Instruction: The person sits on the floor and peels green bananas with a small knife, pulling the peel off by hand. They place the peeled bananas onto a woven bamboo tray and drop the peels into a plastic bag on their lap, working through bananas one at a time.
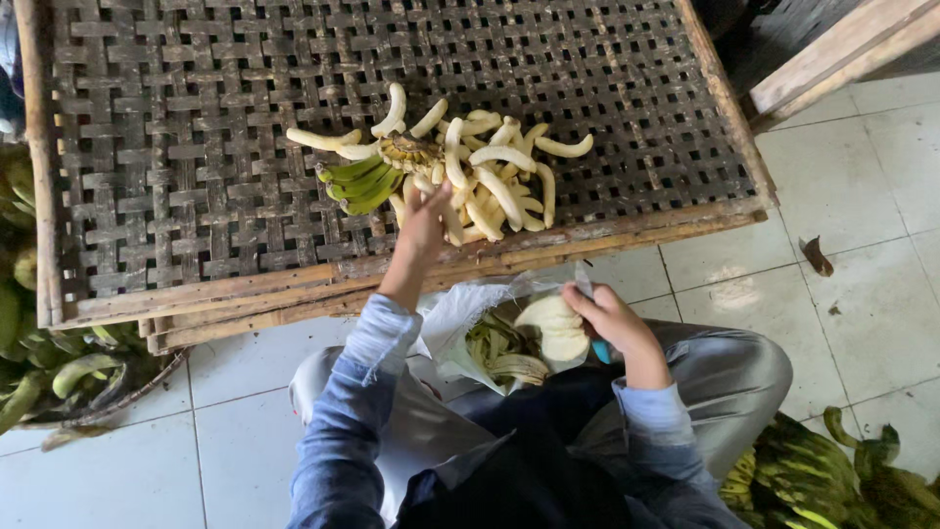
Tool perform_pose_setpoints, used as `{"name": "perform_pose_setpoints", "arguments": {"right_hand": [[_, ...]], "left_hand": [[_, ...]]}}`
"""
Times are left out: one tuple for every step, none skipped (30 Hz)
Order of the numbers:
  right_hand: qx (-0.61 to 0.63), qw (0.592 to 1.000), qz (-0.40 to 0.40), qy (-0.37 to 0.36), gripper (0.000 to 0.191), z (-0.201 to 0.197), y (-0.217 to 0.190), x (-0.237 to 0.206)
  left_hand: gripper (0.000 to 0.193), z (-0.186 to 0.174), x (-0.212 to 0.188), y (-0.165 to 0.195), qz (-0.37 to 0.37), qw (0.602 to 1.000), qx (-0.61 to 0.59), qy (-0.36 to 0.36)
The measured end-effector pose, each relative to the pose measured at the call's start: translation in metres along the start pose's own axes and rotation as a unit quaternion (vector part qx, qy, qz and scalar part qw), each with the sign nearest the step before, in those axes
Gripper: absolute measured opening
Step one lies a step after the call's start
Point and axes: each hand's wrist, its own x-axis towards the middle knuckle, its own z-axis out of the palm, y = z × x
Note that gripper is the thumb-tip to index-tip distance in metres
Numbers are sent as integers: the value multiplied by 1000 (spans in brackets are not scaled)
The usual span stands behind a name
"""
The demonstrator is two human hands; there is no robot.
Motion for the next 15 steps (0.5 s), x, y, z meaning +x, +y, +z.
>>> {"name": "perform_pose_setpoints", "arguments": {"right_hand": [[-83, 996, 12, -24, 28, 0, 12, -1], [-162, 986, -5, -26, 30, 1, 25, 0], [-241, 970, -22, -28, 31, 6, 38, 7], [-317, 947, -37, -31, 33, 10, 50, 12], [-311, 949, -58, -18, 34, 15, 63, 14], [-304, 949, -79, -5, 34, 21, 74, 16], [-298, 949, -101, 7, 35, 26, 83, 19], [-325, 943, -76, 0, 36, 34, 91, 22], [-353, 934, -50, -4, 37, 40, 94, 24], [-380, 925, -23, -9, 39, 45, 97, 23], [-425, 905, -24, -6, 37, 52, 101, 20], [-469, 883, -26, -3, 35, 59, 104, 20], [-512, 858, -27, 1, 33, 65, 105, 19], [-495, 869, -22, 6, 34, 70, 105, 18], [-477, 878, -17, 10, 36, 75, 104, 17]], "left_hand": [[97, -5, 7, 15, 17, 1000, 4, -7], [100, -12, 12, 31, 94, 993, 65, -26], [104, -20, 15, 45, 169, 977, 124, -45], [106, -30, 15, 56, 209, 962, 166, 61], [110, -41, 14, 66, 242, 933, 206, 167], [106, -54, 11, 69, 313, 869, 220, 315], [103, -65, 10, 71, 379, 775, 228, 452], [91, -72, 11, 70, 225, 830, 185, 476], [81, -77, 14, 67, 64, 864, 138, 480], [73, -80, 18, 63, -100, 874, 88, 467], [66, -77, 21, 50, -42, 852, 161, 497], [59, -69, 23, 32, 18, 822, 233, 520], [52, -62, 25, 18, 78, 785, 302, 535], [51, -57, 27, 10, 113, 759, 340, 544], [49, -51, 28, 1, 148, 730, 375, 552]]}}
